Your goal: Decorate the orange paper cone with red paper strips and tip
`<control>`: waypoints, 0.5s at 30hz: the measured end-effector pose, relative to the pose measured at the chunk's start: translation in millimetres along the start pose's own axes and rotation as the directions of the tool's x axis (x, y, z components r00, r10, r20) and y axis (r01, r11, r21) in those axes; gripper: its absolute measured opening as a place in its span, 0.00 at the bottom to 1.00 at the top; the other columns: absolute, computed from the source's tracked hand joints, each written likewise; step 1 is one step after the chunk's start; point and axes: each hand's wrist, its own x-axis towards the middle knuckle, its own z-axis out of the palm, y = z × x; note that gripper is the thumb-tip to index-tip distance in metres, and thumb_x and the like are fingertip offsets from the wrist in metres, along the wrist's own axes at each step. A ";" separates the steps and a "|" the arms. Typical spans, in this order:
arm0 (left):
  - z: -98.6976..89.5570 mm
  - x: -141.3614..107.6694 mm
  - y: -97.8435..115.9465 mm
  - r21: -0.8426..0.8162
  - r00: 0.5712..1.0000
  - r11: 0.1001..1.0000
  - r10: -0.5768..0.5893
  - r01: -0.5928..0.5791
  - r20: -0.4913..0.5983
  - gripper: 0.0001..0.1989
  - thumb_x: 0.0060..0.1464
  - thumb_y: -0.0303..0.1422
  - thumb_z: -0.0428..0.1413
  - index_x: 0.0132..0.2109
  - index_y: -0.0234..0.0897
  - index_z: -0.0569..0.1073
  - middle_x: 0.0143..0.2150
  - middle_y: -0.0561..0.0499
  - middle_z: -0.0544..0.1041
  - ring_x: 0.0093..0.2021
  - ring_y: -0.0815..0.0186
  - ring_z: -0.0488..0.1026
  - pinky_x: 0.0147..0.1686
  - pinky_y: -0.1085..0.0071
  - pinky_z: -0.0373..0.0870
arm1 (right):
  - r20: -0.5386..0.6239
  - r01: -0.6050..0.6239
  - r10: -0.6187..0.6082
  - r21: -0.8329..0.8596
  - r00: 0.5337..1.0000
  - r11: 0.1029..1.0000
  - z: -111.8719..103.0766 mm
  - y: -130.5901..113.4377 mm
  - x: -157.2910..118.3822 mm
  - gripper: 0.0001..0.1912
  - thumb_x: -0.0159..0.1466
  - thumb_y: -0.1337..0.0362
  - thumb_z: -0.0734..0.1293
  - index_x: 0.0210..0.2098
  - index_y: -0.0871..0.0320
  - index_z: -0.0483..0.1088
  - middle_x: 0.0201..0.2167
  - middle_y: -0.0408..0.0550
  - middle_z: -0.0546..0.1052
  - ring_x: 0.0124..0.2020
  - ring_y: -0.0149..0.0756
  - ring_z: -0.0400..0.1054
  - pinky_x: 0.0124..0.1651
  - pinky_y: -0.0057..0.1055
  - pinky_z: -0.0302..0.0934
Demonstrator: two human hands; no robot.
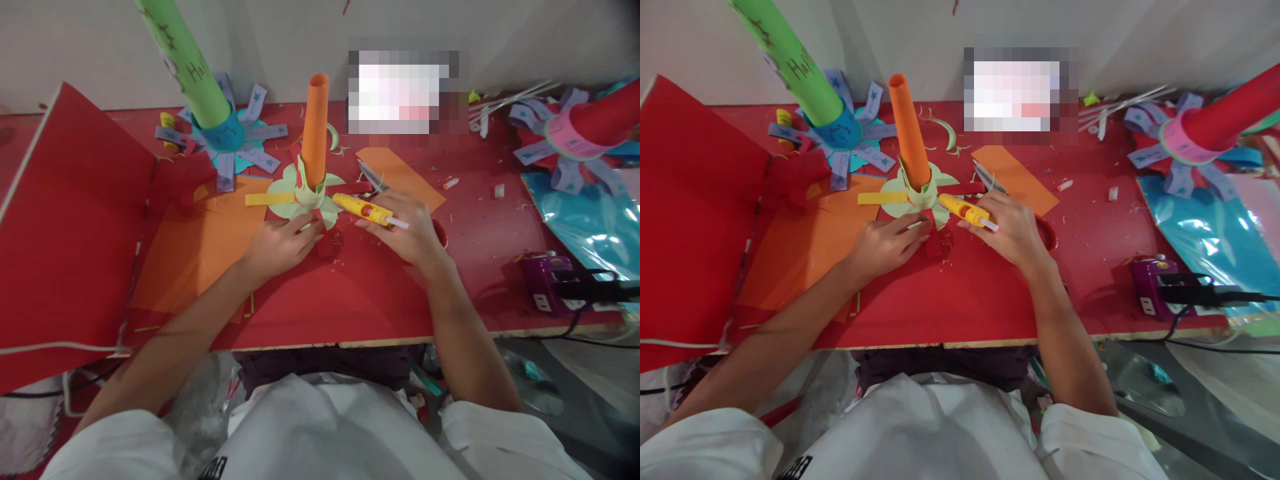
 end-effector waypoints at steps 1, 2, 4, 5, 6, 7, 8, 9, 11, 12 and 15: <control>0.6 -0.8 0.0 -0.008 1.000 1.000 -0.011 0.011 0.026 0.16 0.75 0.39 0.52 0.56 0.42 0.82 0.57 0.46 0.85 0.28 0.67 0.79 0.25 0.65 0.64 | 0.002 0.000 0.000 0.002 1.000 1.000 -0.2 -0.3 0.3 0.20 0.69 0.41 0.71 0.38 0.52 0.76 0.39 0.51 0.80 0.39 0.48 0.76 0.43 0.43 0.68; 1.4 -1.5 -0.2 -0.021 0.998 0.999 -0.027 0.029 0.053 0.16 0.75 0.39 0.52 0.58 0.42 0.82 0.59 0.45 0.84 0.29 0.66 0.80 0.25 0.65 0.64 | 0.004 -0.001 0.001 0.003 1.000 1.000 -0.5 -0.6 0.6 0.20 0.70 0.41 0.71 0.38 0.51 0.76 0.39 0.51 0.80 0.39 0.48 0.76 0.43 0.43 0.68; 3.2 -2.2 -0.7 -0.061 0.993 0.996 -0.062 0.069 0.102 0.17 0.75 0.40 0.52 0.59 0.43 0.82 0.61 0.42 0.83 0.31 0.63 0.82 0.25 0.64 0.65 | 0.007 -0.003 0.003 -0.003 1.000 1.000 -0.9 -0.7 0.9 0.19 0.70 0.41 0.71 0.38 0.51 0.76 0.39 0.51 0.80 0.40 0.48 0.76 0.42 0.43 0.68; 3.8 -2.2 -0.8 -0.084 0.990 0.993 -0.074 0.084 0.120 0.17 0.75 0.40 0.52 0.60 0.43 0.82 0.61 0.42 0.83 0.33 0.62 0.83 0.25 0.64 0.65 | 0.008 -0.006 0.006 -0.008 1.000 1.000 -1.1 -0.8 1.0 0.20 0.70 0.41 0.71 0.38 0.51 0.76 0.39 0.51 0.80 0.40 0.48 0.76 0.42 0.43 0.69; 4.0 -2.0 -0.9 -0.101 0.988 0.990 -0.081 0.095 0.130 0.17 0.75 0.40 0.52 0.60 0.42 0.82 0.60 0.42 0.83 0.35 0.61 0.84 0.25 0.65 0.65 | 0.009 -0.008 0.008 -0.013 1.000 1.000 -1.3 -0.8 1.0 0.20 0.70 0.41 0.71 0.38 0.51 0.76 0.39 0.51 0.81 0.40 0.48 0.76 0.42 0.43 0.69; 3.7 -1.6 -0.8 -0.112 0.988 0.989 -0.084 0.099 0.132 0.18 0.75 0.40 0.52 0.59 0.42 0.82 0.59 0.42 0.84 0.37 0.60 0.85 0.25 0.65 0.65 | 0.009 -0.009 0.010 -0.017 1.000 1.000 -1.4 -0.8 0.9 0.20 0.70 0.40 0.71 0.38 0.50 0.76 0.39 0.51 0.81 0.40 0.48 0.76 0.42 0.43 0.69; 3.0 -1.1 -0.5 -0.118 0.988 0.988 -0.084 0.099 0.126 0.18 0.76 0.41 0.51 0.58 0.41 0.83 0.57 0.42 0.85 0.38 0.60 0.85 0.25 0.65 0.65 | 0.008 -0.009 0.009 -0.020 1.000 1.000 -1.6 -0.9 0.9 0.20 0.70 0.40 0.71 0.38 0.51 0.76 0.39 0.51 0.81 0.40 0.47 0.76 0.42 0.43 0.69; 2.0 -0.7 -0.1 -0.120 0.990 0.988 -0.079 0.093 0.115 0.18 0.76 0.41 0.51 0.56 0.41 0.83 0.55 0.43 0.86 0.37 0.61 0.85 0.25 0.66 0.64 | 0.007 -0.007 0.007 -0.020 1.000 1.000 -1.7 -1.0 0.9 0.20 0.70 0.40 0.70 0.38 0.51 0.76 0.39 0.51 0.81 0.39 0.47 0.75 0.42 0.43 0.69; -0.6 -0.1 0.9 -0.121 0.995 0.990 -0.061 0.071 0.084 0.18 0.76 0.42 0.51 0.54 0.41 0.84 0.49 0.45 0.87 0.33 0.63 0.84 0.25 0.66 0.64 | 0.004 -0.003 0.003 -0.019 1.000 1.000 -1.9 -1.5 0.8 0.20 0.70 0.41 0.70 0.38 0.51 0.75 0.39 0.51 0.81 0.39 0.47 0.75 0.42 0.43 0.69; -1.8 -0.1 1.4 -0.124 0.997 0.991 -0.046 0.054 0.068 0.18 0.76 0.41 0.51 0.52 0.41 0.84 0.47 0.46 0.88 0.31 0.65 0.82 0.25 0.66 0.64 | 0.002 -0.002 0.002 -0.018 1.000 1.000 -1.9 -1.7 0.8 0.20 0.70 0.40 0.70 0.38 0.51 0.75 0.39 0.51 0.81 0.39 0.47 0.76 0.42 0.42 0.69; -2.7 -0.6 1.9 -0.117 0.999 0.993 -0.003 0.007 0.035 0.17 0.76 0.40 0.51 0.52 0.41 0.84 0.45 0.47 0.88 0.29 0.67 0.81 0.26 0.67 0.65 | -0.007 -0.005 0.004 -0.021 1.000 1.000 -1.8 -1.8 0.7 0.21 0.70 0.40 0.70 0.38 0.51 0.75 0.39 0.51 0.81 0.40 0.47 0.76 0.42 0.42 0.69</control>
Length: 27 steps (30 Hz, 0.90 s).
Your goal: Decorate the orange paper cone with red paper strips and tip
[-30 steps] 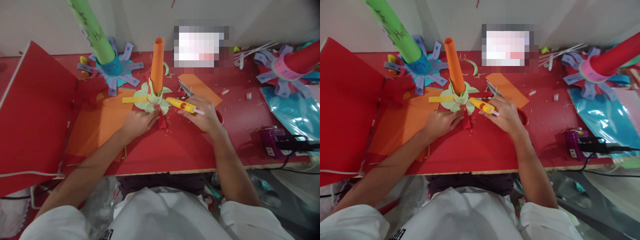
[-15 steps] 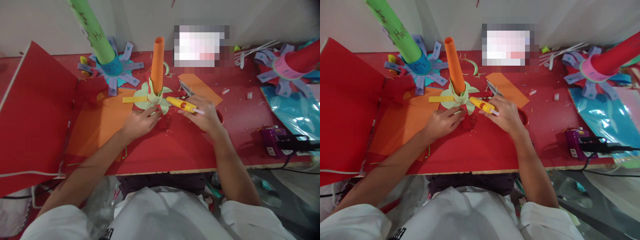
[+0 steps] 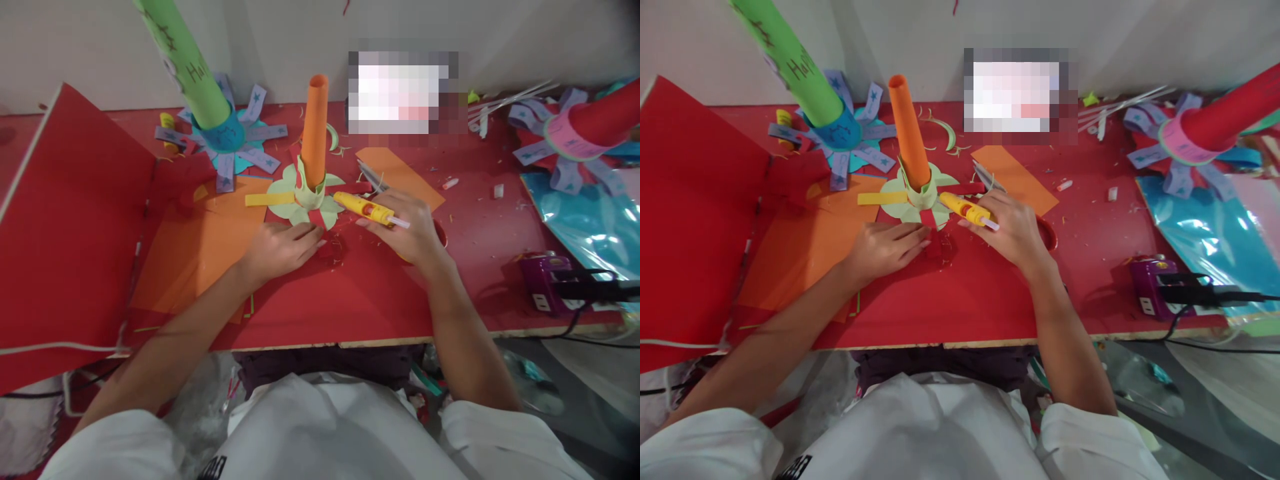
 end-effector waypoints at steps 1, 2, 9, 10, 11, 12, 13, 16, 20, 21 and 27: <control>0.7 -0.2 -0.3 0.014 1.000 1.000 0.007 -0.007 -0.005 0.17 0.76 0.40 0.51 0.52 0.40 0.84 0.46 0.47 0.88 0.29 0.66 0.81 0.26 0.67 0.66 | -0.003 0.001 -0.001 -0.001 1.000 1.000 0.1 0.2 0.0 0.21 0.70 0.40 0.70 0.38 0.51 0.75 0.39 0.51 0.80 0.40 0.47 0.76 0.42 0.42 0.69; 1.9 -0.4 -0.8 0.027 1.000 1.000 0.010 -0.010 -0.005 0.17 0.76 0.40 0.51 0.53 0.40 0.84 0.48 0.47 0.87 0.31 0.66 0.82 0.26 0.67 0.66 | -0.004 0.003 -0.003 0.000 1.000 1.000 0.1 0.5 -0.1 0.21 0.70 0.40 0.70 0.38 0.51 0.75 0.39 0.51 0.80 0.40 0.47 0.76 0.42 0.41 0.69; 7.0 -0.7 -2.7 0.027 0.996 0.998 -0.063 0.062 0.067 0.19 0.76 0.42 0.51 0.59 0.39 0.82 0.59 0.43 0.84 0.40 0.60 0.86 0.25 0.64 0.65 | 0.007 0.011 -0.011 0.005 1.000 1.000 0.7 2.8 0.2 0.19 0.69 0.42 0.72 0.38 0.50 0.76 0.39 0.51 0.81 0.40 0.47 0.76 0.41 0.43 0.69; 6.4 -0.5 -2.4 0.028 0.995 0.998 -0.066 0.065 0.069 0.19 0.76 0.42 0.51 0.59 0.39 0.82 0.59 0.43 0.84 0.41 0.60 0.86 0.25 0.64 0.64 | 0.005 0.011 -0.011 0.002 1.000 1.000 0.9 2.8 0.2 0.19 0.69 0.42 0.72 0.38 0.50 0.76 0.39 0.51 0.81 0.39 0.47 0.76 0.41 0.43 0.69; 5.6 -0.2 -2.0 0.024 0.995 0.997 -0.069 0.068 0.067 0.19 0.76 0.42 0.51 0.58 0.39 0.83 0.58 0.43 0.85 0.40 0.60 0.86 0.25 0.64 0.65 | 0.005 0.010 -0.010 -0.002 1.000 1.000 1.1 2.7 0.1 0.19 0.70 0.42 0.72 0.38 0.51 0.76 0.38 0.51 0.81 0.39 0.47 0.76 0.41 0.43 0.69; 4.6 0.1 -1.7 0.015 0.995 0.997 -0.071 0.071 0.062 0.19 0.76 0.42 0.51 0.57 0.39 0.83 0.57 0.43 0.85 0.39 0.61 0.85 0.25 0.65 0.65 | 0.006 0.010 -0.010 -0.007 1.000 1.000 1.0 2.5 -0.1 0.19 0.70 0.42 0.71 0.38 0.51 0.76 0.38 0.51 0.80 0.39 0.47 0.76 0.41 0.43 0.69; 3.5 0.5 -1.5 0.007 0.996 0.997 -0.072 0.071 0.054 0.18 0.76 0.42 0.51 0.56 0.40 0.84 0.55 0.43 0.86 0.37 0.62 0.85 0.26 0.65 0.65 | 0.008 0.009 -0.009 -0.010 1.000 1.000 0.7 2.1 -0.5 0.19 0.70 0.42 0.71 0.38 0.51 0.76 0.38 0.51 0.80 0.39 0.47 0.76 0.42 0.42 0.69; 1.5 1.3 -2.5 0.004 0.999 0.999 -0.044 0.044 0.012 0.17 0.76 0.40 0.51 0.51 0.40 0.84 0.49 0.46 0.87 0.31 0.67 0.81 0.26 0.67 0.65 | 0.021 0.013 -0.013 -0.003 1.000 1.000 -3.6 -1.0 -3.9 0.19 0.70 0.42 0.71 0.40 0.51 0.77 0.41 0.51 0.82 0.42 0.48 0.77 0.43 0.43 0.70; 2.9 0.5 -6.1 0.020 0.999 1.000 0.003 -0.002 -0.047 0.16 0.76 0.37 0.51 0.46 0.39 0.83 0.45 0.48 0.87 0.29 0.68 0.80 0.26 0.67 0.65 | 0.055 0.016 -0.017 0.025 0.998 1.000 -19.4 -9.4 -17.0 0.17 0.69 0.45 0.73 0.45 0.50 0.78 0.45 0.52 0.83 0.45 0.51 0.79 0.44 0.44 0.72; 3.4 -0.2 -6.9 0.022 0.998 1.000 0.017 -0.015 -0.068 0.15 0.75 0.36 0.52 0.45 0.39 0.82 0.44 0.49 0.87 0.30 0.68 0.81 0.26 0.67 0.65 | 0.057 0.011 -0.013 0.036 0.998 0.999 -24.6 -11.1 -22.6 0.15 0.69 0.46 0.73 0.46 0.49 0.79 0.46 0.52 0.83 0.46 0.52 0.79 0.45 0.45 0.73; 0.3 -4.8 -7.2 -0.086 0.992 0.996 -0.007 -0.004 -0.125 0.13 0.74 0.34 0.52 0.45 0.41 0.82 0.41 0.51 0.86 0.32 0.69 0.81 0.31 0.68 0.70 | -0.236 -0.132 0.195 0.257 0.952 0.957 -47.0 -5.3 -71.9 0.12 0.65 0.49 0.76 0.34 0.48 0.76 0.33 0.54 0.82 0.35 0.55 0.80 0.39 0.51 0.74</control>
